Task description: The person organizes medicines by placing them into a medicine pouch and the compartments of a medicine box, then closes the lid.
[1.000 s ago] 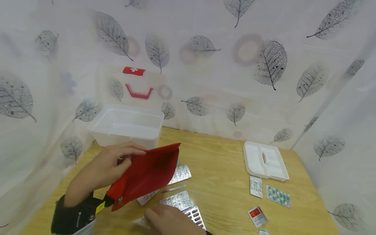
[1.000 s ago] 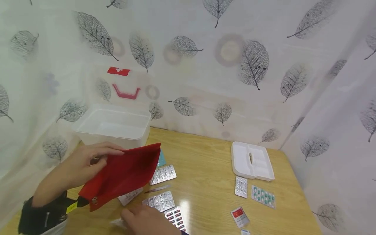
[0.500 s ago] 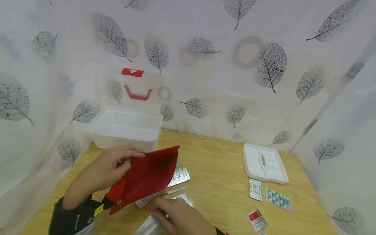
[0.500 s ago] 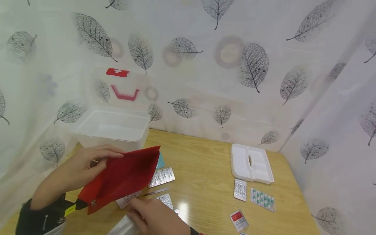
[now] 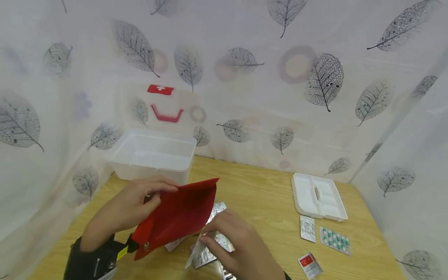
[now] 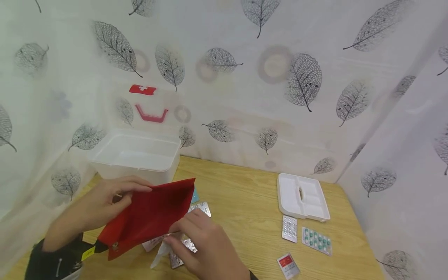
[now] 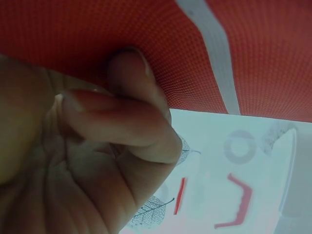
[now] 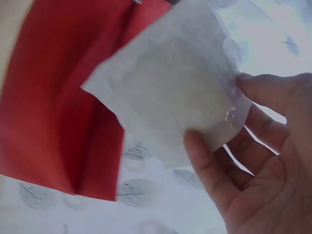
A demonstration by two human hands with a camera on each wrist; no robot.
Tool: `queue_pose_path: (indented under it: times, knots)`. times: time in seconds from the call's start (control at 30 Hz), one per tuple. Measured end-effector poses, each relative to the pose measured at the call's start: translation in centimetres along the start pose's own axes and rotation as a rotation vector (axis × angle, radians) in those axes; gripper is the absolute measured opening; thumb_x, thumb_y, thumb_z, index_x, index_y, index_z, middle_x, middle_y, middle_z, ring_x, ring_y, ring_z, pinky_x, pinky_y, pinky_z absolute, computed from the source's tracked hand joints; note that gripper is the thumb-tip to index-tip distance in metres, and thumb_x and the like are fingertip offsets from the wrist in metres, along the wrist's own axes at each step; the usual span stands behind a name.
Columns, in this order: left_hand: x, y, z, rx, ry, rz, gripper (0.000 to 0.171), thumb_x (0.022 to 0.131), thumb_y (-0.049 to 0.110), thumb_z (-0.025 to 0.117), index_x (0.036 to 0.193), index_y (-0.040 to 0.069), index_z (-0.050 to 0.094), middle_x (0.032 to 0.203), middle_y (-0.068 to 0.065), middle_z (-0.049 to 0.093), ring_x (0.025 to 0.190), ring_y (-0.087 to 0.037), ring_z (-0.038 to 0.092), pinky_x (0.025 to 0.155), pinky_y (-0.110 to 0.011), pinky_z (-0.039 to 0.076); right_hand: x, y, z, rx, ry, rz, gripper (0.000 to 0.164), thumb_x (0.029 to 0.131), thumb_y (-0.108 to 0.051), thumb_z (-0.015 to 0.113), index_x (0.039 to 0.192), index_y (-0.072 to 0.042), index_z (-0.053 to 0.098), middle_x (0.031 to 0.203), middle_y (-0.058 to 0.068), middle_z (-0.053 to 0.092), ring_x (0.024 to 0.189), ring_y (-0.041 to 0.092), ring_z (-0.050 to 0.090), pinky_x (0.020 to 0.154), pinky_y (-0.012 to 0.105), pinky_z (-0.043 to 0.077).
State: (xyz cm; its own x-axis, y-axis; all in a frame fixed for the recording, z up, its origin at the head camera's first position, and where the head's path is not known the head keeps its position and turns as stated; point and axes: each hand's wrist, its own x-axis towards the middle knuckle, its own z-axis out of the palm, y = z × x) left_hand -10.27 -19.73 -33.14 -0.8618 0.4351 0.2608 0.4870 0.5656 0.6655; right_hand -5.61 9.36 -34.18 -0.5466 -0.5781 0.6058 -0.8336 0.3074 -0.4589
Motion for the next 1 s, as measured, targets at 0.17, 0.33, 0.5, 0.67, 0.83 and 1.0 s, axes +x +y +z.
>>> queue_pose_path:
  times: [0.17, 0.33, 0.5, 0.67, 0.83, 1.0]
  knots:
    - [-0.1, 0.0, 0.1, -0.009, 0.001, 0.006, 0.041, 0.091, -0.01, 0.059, 0.121, 0.016, 0.072, 0.126, 0.0, 0.068, 0.105, -0.022, 0.067, 0.075, -0.028, 0.061, 0.9, -0.2, -0.3, -0.009, 0.08, -0.025, 0.014, 0.095, -0.018, 0.072, 0.109, -0.018, 0.068, 0.106, -0.01, 0.066, 0.105, 0.007, 0.058, 0.092, 0.018, 0.051]
    - [-0.2, 0.1, 0.2, -0.037, -0.006, 0.006, 0.04, 0.092, -0.01, 0.059, 0.121, 0.014, 0.072, 0.126, -0.003, 0.068, 0.104, -0.023, 0.068, 0.073, -0.028, 0.062, 1.0, 0.4, 0.5, -0.011, 0.029, 0.023, 0.02, 0.095, -0.021, 0.074, 0.114, -0.02, 0.068, 0.116, -0.009, 0.065, 0.113, 0.008, 0.056, 0.096, 0.022, 0.051]
    - [-0.3, 0.0, 0.2, -0.047, -0.004, 0.029, 0.04, 0.091, -0.011, 0.057, 0.12, 0.012, 0.072, 0.125, -0.003, 0.068, 0.103, -0.021, 0.068, 0.074, -0.026, 0.061, 1.1, 1.4, 2.2, -0.008, -0.054, 0.047, 0.025, 0.092, -0.015, 0.076, 0.116, -0.019, 0.068, 0.121, -0.008, 0.063, 0.115, 0.008, 0.054, 0.095, 0.021, 0.052]
    - [-0.4, -0.2, 0.2, -0.047, -0.005, 0.035, 0.041, 0.091, -0.013, 0.057, 0.12, 0.012, 0.072, 0.124, -0.002, 0.069, 0.102, -0.021, 0.068, 0.074, -0.025, 0.061, 1.0, 2.2, 3.6, -0.032, -0.115, 0.05, 0.022, 0.094, -0.012, 0.071, 0.116, -0.017, 0.069, 0.121, -0.007, 0.063, 0.115, 0.008, 0.053, 0.096, 0.019, 0.05]
    - [-0.3, -0.1, 0.2, -0.035, -0.009, 0.037, 0.041, 0.091, -0.012, 0.057, 0.12, 0.012, 0.072, 0.124, -0.001, 0.069, 0.103, -0.021, 0.068, 0.076, -0.024, 0.06, 0.9, 2.8, 4.1, -0.048, -0.156, 0.074, 0.024, 0.095, -0.013, 0.07, 0.119, -0.016, 0.069, 0.123, -0.008, 0.063, 0.115, 0.007, 0.053, 0.096, 0.018, 0.05]
    - [-0.2, -0.1, 0.1, -0.035, -0.012, 0.031, 0.041, 0.091, -0.011, 0.058, 0.121, 0.012, 0.071, 0.124, -0.001, 0.069, 0.103, -0.022, 0.068, 0.076, -0.026, 0.061, 0.8, 3.2, 4.5, -0.029, -0.19, 0.079, 0.027, 0.093, -0.009, 0.072, 0.118, -0.015, 0.069, 0.123, -0.005, 0.064, 0.117, 0.008, 0.055, 0.098, 0.019, 0.05]
